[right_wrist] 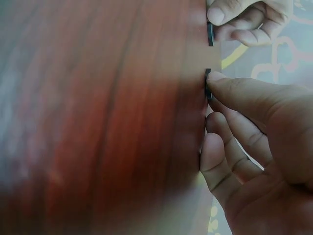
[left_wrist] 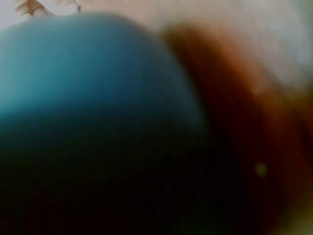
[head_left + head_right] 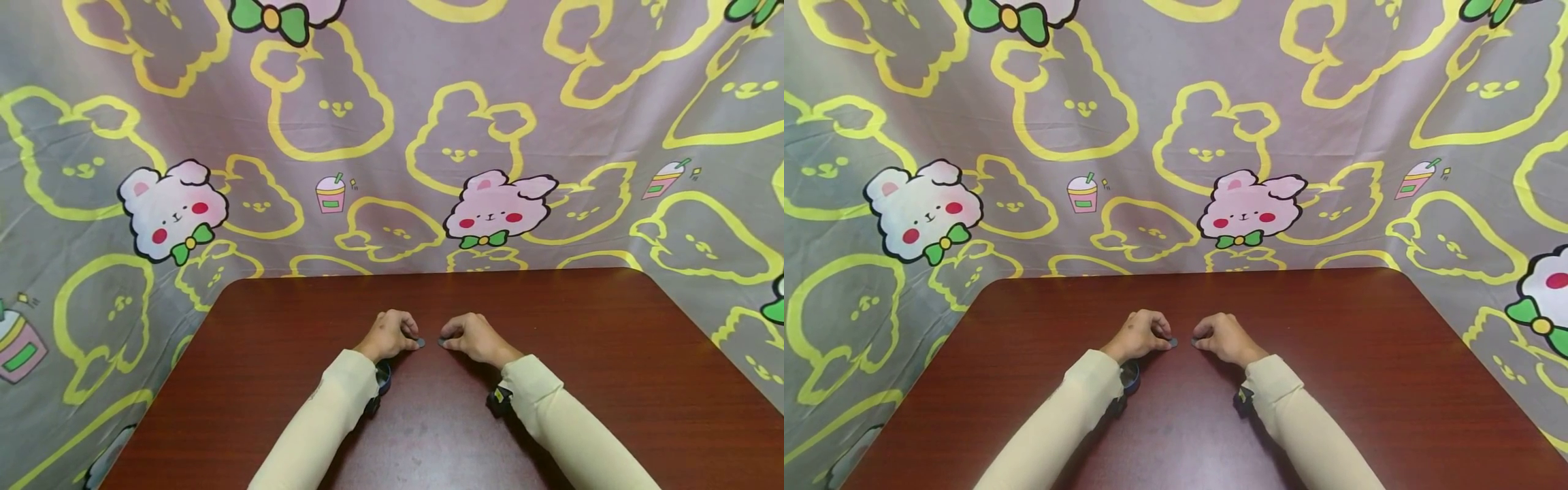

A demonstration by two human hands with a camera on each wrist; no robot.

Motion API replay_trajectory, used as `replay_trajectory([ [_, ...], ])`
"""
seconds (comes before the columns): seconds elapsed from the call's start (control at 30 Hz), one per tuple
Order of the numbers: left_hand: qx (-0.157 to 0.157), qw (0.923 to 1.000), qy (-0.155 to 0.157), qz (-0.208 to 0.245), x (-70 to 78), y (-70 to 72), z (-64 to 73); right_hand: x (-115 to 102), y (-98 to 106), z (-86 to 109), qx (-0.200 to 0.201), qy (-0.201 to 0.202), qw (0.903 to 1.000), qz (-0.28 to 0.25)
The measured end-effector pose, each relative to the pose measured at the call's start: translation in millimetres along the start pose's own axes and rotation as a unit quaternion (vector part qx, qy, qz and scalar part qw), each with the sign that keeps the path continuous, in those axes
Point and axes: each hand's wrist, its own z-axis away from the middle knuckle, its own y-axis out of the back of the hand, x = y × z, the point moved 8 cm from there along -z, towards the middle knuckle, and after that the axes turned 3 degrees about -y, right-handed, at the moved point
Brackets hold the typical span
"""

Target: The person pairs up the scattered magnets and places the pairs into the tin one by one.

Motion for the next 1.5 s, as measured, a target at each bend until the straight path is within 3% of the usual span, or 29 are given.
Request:
replay_trajectory([
  [1.1, 0.002, 0.9998, 0.01, 0.014, 7.2, -9.3, -2.9, -7, -8, -3.7, -0.015, 0.002, 0.9998, -0.009],
  [1.5, -0.037, 0.9965, 0.006, 0.074, -2.5, 0.0, 6.8, 1, -4, -2.5, -0.026, -0.025, 0.9992, -0.017],
])
